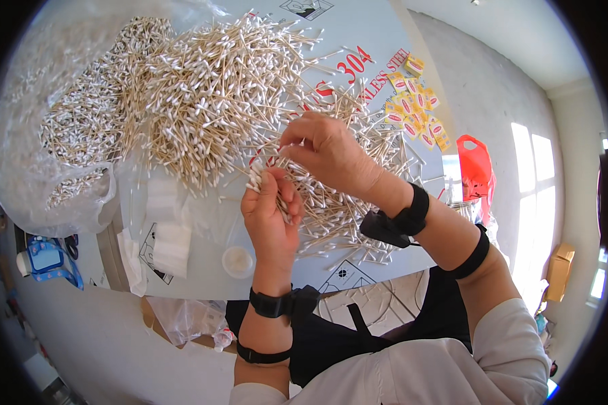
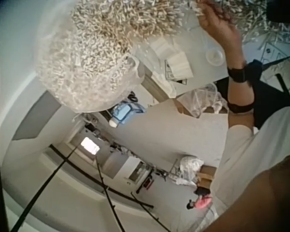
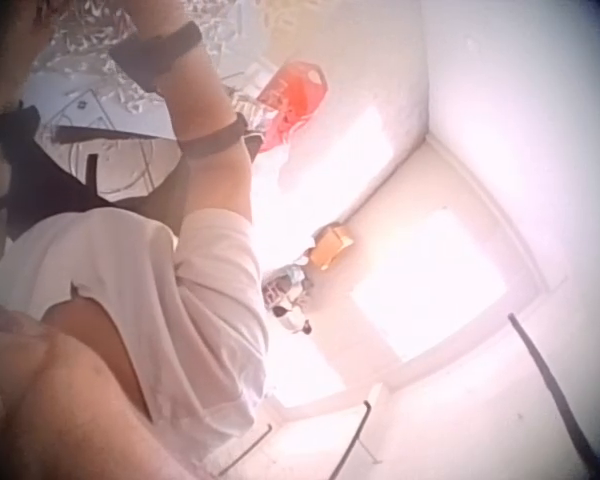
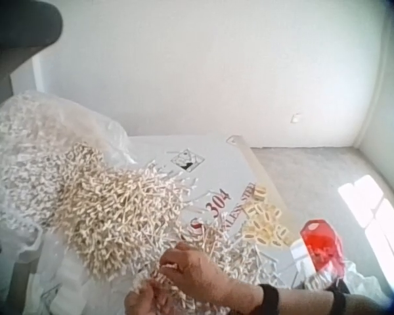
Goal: The recorder is sorting cotton swabs and placing them into individual plastic packets.
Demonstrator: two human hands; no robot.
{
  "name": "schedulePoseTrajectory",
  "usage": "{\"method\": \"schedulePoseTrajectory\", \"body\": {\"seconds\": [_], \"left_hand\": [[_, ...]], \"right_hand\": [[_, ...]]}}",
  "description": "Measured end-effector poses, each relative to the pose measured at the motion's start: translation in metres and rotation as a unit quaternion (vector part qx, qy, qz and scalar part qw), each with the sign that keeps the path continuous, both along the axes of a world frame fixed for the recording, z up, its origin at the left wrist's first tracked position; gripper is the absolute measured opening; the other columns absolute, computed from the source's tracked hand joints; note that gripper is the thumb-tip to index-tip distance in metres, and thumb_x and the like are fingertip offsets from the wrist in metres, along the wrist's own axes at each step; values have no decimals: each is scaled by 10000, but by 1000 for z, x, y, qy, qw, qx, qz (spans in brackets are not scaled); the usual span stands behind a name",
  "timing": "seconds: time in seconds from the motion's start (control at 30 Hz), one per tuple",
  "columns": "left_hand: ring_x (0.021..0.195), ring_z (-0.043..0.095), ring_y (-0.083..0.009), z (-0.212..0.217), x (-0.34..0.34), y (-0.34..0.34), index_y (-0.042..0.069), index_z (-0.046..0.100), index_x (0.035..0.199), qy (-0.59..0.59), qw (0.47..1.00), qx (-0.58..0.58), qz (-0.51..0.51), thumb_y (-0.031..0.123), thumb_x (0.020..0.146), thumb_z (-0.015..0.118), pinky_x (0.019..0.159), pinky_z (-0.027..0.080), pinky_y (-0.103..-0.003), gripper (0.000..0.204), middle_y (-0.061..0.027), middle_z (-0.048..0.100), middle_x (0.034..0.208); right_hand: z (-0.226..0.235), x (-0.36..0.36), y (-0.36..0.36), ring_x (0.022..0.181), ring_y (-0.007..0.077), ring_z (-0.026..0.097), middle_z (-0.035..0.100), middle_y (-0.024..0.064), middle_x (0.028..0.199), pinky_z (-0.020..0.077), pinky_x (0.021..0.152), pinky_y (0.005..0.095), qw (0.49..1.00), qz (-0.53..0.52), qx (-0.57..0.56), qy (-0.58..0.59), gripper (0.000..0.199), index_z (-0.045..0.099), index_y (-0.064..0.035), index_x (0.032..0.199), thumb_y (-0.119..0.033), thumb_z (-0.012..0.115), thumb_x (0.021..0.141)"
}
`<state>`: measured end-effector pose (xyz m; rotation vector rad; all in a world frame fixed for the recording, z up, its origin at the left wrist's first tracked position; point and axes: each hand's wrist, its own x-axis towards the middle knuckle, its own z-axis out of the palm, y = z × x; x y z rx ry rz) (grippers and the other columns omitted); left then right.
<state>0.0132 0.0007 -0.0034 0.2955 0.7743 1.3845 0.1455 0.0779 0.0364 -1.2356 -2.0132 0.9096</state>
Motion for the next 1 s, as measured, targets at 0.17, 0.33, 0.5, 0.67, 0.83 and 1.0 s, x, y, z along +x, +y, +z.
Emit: {"method": "schedulePoseTrajectory", "body": {"seconds": [0.17, 0.33, 0.5, 0.67, 0.83, 1.0], "left_hand": [[499, 362, -73, 3, 0, 3, 71, 522, 892, 16, 999, -35, 11, 272, 961, 506, 399, 294, -208, 213, 18, 387, 623], [508, 379, -80, 0, -3, 2, 68, 528, 886, -15, 999, -43, -28, 277, 959, 510, 402, 303, -214, 223, 12, 403, 624], [505, 377, -83, -1, -1, 3, 66, 531, 883, -21, 998, -43, -31, 263, 959, 511, 408, 308, -218, 212, 10, 406, 622], [504, 377, -82, -4, -4, 2, 67, 533, 886, -24, 998, -48, -18, 243, 961, 507, 409, 307, -216, 193, 10, 410, 622], [485, 371, -81, -7, 2, 5, 62, 551, 896, -31, 998, -36, -34, 251, 960, 502, 394, 303, -211, 206, 15, 408, 619], [492, 382, -83, -6, -2, 4, 61, 551, 894, -23, 999, -33, -31, 255, 960, 501, 395, 302, -211, 211, 16, 409, 621]], "right_hand": [[-26, 36, 28, 826, 309, 589, 584, 109, 906, 483, 726, 411, 956, -44, 204, -205, 161, 639, -24, 881, -103, 660, 743], [-16, 58, 51, 905, 351, 595, 594, 169, 966, 487, 772, 429, 966, -102, 13, -237, 192, 640, -41, 841, -201, 664, 738], [-23, 33, 76, 888, 333, 616, 618, 176, 963, 495, 753, 410, 968, -109, 103, -200, 380, 593, -16, 986, -270, 704, 726], [-16, -28, 83, 855, 350, 631, 643, 179, 890, 499, 748, 428, 947, -122, 92, -283, 603, 516, 3, 1131, -340, 734, 684], [-13, -41, 114, 791, 366, 634, 647, 188, 798, 505, 714, 423, 980, -106, 23, -168, 310, 615, -22, 903, -258, 660, 708], [2, -17, 127, 608, 284, 623, 641, 163, 665, 496, 615, 368, 995, -88, 46, -5, 278, 632, 24, 796, -232, 669, 696]]}}
